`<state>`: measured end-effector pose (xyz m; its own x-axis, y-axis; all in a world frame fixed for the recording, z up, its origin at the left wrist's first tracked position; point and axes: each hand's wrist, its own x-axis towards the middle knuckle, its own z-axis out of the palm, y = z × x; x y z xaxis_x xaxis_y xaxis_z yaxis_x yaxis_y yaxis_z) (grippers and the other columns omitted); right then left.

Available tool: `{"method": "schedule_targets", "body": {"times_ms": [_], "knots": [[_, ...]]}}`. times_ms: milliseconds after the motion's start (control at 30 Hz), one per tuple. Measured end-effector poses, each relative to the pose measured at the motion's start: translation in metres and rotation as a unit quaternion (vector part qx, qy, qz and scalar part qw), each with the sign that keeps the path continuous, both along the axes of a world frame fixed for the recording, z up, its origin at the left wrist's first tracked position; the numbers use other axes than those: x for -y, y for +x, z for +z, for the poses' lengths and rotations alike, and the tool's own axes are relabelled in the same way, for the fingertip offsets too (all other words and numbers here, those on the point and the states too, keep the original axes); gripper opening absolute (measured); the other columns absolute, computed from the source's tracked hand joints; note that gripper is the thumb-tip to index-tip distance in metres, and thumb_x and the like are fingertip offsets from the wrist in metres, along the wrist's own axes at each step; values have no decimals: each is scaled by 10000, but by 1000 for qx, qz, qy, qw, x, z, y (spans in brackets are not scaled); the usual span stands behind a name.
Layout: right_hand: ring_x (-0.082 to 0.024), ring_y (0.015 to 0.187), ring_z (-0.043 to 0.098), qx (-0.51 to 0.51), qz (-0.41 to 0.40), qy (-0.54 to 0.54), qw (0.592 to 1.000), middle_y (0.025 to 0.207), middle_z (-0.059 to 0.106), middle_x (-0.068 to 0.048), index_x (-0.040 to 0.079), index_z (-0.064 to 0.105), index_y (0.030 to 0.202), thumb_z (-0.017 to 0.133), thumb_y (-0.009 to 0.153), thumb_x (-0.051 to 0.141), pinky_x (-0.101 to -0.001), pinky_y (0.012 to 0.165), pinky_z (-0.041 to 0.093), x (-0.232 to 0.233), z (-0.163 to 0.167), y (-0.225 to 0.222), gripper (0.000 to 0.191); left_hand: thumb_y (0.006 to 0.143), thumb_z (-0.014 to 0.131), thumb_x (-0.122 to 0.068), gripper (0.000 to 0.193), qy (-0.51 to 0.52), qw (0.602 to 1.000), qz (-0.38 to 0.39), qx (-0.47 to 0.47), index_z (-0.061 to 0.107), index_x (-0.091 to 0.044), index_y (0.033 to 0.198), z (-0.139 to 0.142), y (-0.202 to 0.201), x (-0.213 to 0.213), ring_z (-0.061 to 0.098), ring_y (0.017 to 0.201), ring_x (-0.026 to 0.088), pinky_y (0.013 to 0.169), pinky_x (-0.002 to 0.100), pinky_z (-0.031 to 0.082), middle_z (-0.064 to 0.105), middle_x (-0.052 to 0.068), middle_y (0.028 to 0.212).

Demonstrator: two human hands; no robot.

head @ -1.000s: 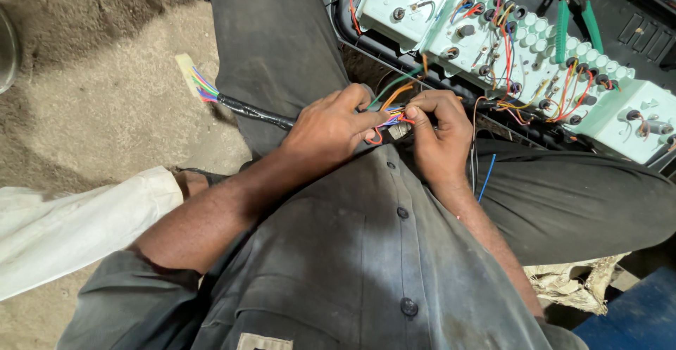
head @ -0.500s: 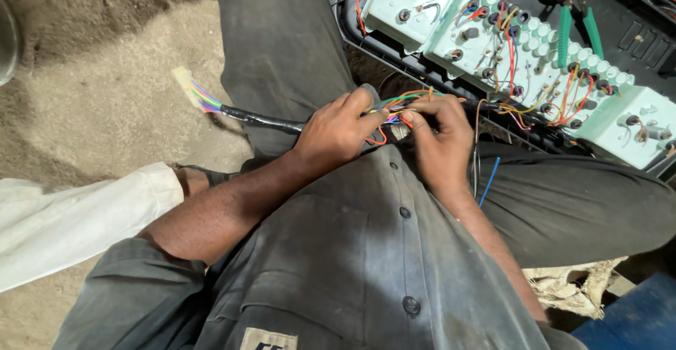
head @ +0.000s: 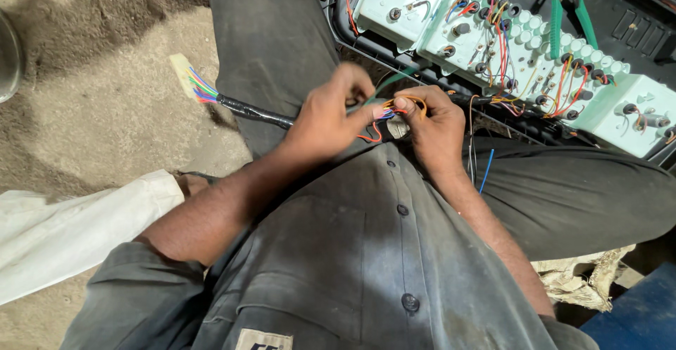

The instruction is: The person sits on the floor and works on an open electronic device, stripping and twisting colored wires, then using pliers and a screwdriver to connect them to terminals inside the device.

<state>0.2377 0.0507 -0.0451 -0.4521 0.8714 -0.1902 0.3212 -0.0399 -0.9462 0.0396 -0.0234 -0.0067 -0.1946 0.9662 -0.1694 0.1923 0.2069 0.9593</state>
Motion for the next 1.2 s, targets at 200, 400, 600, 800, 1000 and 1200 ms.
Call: {"method": "schedule_targets", "body": {"times_ms": [200,400,600,800,1000,1200], "knots": [[-65,888,635,-85,-32,-83,992,993,721,-20,-27,740,1058,762,960,83,-225,807,527,-1,-14,1,150,788,833,-196,320,-134,981,-103,-91,741,-55,1060,-21,-3,-39,688,793,210,724,355,533,726,109,911],[-45,850,631,-83,-66,-107,989,960,723,-2,-16,715,1069,732,984,60,-209,768,530,1,-18,3,115,799,811,-123,150,-143,979,-80,120,771,-3,880,-51,-9,-48,699,760,133,680,311,564,765,62,828],[-34,794,616,-18,-69,-100,992,910,713,0,-6,716,1037,723,987,51,-199,721,517,-3,-19,-3,76,944,653,-69,42,-180,933,55,307,644,-31,926,-57,-22,-41,610,624,107,508,254,472,760,122,826],[-42,782,608,-79,-66,-109,989,911,699,-4,-7,691,1061,706,1002,30,-208,701,505,-11,-25,-10,71,971,641,-63,53,-168,921,68,345,634,-13,984,-38,-35,-45,642,656,139,534,273,534,748,144,890],[-41,834,651,-70,-54,-89,992,975,704,10,19,668,1127,657,1012,44,-208,746,552,-11,-17,-11,117,975,643,-146,110,-192,926,84,313,629,-39,998,-16,-52,-58,704,684,161,593,302,629,747,134,901],[-154,691,590,-32,-101,-138,985,841,653,-121,-55,634,1047,687,1102,123,-274,632,485,-5,-1,3,194,1014,651,-201,195,-166,944,54,281,634,-9,981,-8,-53,-57,694,673,136,572,271,593,772,159,922]]}}
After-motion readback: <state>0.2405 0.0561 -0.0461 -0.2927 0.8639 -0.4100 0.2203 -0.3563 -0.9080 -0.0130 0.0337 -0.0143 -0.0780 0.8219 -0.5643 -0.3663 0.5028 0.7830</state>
